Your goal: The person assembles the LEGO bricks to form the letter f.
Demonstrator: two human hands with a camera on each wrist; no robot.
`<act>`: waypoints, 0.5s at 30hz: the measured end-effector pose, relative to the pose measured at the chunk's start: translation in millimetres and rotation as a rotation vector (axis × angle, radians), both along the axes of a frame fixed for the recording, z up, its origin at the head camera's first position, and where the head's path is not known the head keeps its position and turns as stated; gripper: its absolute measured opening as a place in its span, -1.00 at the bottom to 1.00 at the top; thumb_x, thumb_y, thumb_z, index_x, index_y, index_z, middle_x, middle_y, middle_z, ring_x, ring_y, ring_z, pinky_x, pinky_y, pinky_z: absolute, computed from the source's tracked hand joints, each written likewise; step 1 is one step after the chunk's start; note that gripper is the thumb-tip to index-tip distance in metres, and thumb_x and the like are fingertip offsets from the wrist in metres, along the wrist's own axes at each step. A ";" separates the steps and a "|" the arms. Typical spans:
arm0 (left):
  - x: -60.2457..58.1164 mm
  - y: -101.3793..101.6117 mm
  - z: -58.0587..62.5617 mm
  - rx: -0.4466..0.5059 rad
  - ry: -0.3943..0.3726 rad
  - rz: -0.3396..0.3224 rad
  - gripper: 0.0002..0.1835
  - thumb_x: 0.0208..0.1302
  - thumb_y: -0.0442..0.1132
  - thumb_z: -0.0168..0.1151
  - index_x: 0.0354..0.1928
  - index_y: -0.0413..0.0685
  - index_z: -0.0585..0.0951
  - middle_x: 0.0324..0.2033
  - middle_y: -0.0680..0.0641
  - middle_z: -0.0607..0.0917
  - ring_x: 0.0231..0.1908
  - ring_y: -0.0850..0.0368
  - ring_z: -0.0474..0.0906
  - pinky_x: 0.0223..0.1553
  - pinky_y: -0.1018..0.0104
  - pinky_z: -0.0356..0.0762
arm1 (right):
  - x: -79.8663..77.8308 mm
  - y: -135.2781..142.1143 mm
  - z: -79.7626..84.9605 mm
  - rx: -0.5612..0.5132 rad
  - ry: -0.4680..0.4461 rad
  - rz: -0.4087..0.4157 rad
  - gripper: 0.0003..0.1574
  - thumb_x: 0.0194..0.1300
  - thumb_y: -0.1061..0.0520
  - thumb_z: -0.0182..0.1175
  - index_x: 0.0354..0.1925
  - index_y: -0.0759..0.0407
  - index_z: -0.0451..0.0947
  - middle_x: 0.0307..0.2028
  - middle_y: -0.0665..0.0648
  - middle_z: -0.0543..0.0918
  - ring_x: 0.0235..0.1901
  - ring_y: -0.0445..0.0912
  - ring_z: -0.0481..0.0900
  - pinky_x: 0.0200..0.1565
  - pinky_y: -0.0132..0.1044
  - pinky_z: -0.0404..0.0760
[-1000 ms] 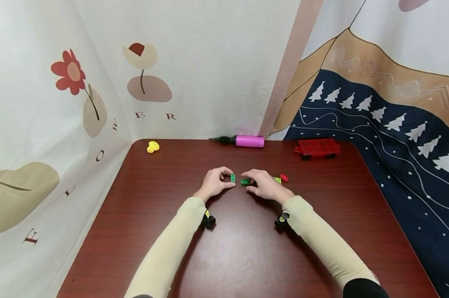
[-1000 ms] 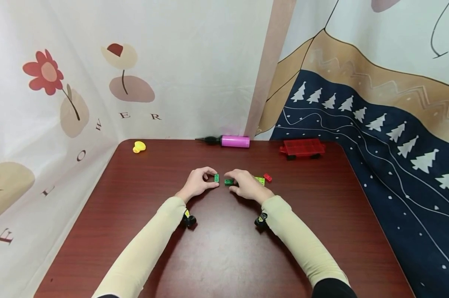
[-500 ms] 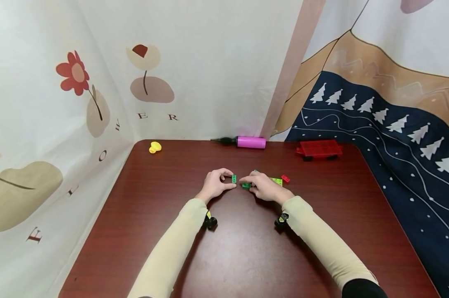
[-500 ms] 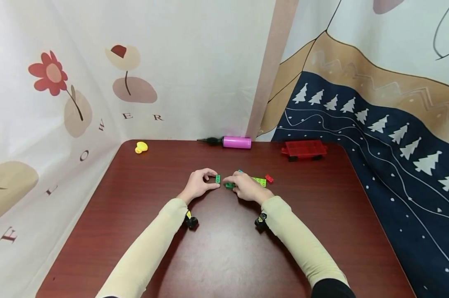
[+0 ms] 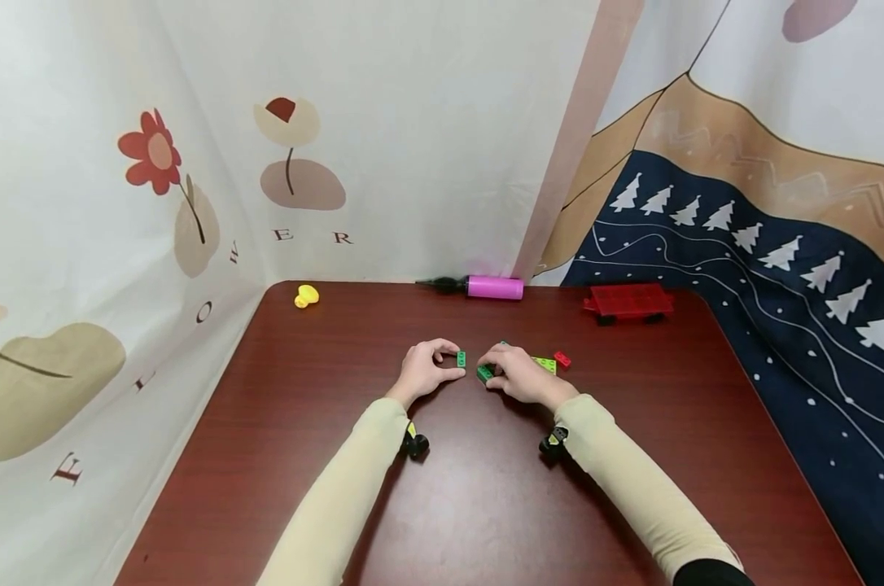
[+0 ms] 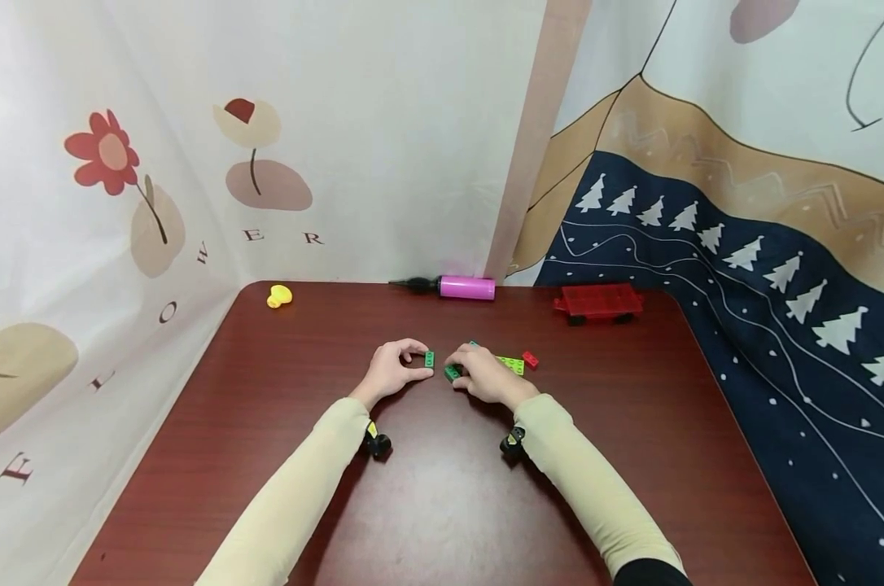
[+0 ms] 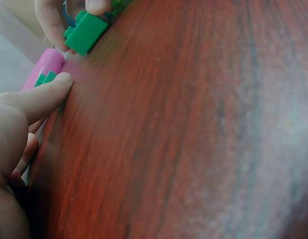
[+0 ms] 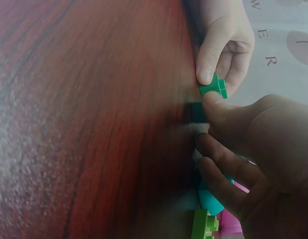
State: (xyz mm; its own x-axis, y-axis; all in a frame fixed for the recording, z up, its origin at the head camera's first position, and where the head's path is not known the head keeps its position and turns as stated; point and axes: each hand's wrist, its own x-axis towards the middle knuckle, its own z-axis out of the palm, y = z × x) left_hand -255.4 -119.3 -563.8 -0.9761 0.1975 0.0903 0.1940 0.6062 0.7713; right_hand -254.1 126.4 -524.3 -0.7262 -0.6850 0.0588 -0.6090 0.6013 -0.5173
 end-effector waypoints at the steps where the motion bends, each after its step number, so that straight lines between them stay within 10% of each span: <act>1: -0.2 -0.2 0.0 0.002 0.001 0.000 -0.63 0.12 -0.07 0.67 -0.02 0.17 0.78 -0.12 0.15 0.82 -0.15 0.12 0.57 -0.06 0.15 0.51 | -0.5 -0.1 -0.5 -0.015 0.001 -0.007 -0.61 0.38 0.20 0.43 0.14 0.23 0.69 -0.03 0.13 0.71 -0.10 -0.08 0.66 0.01 -0.14 0.68; 15: 0.1 0.5 -2.2 -0.004 0.003 0.014 -0.61 0.09 -0.03 0.68 -0.02 0.19 0.79 -0.13 0.18 0.82 -0.16 0.13 0.56 -0.07 0.16 0.48 | -2.6 -6.8 -2.5 -0.261 -0.077 -0.199 -0.55 0.36 0.16 0.47 0.16 0.26 0.67 -0.07 0.14 0.77 -0.10 -0.03 0.75 -0.04 -0.10 0.73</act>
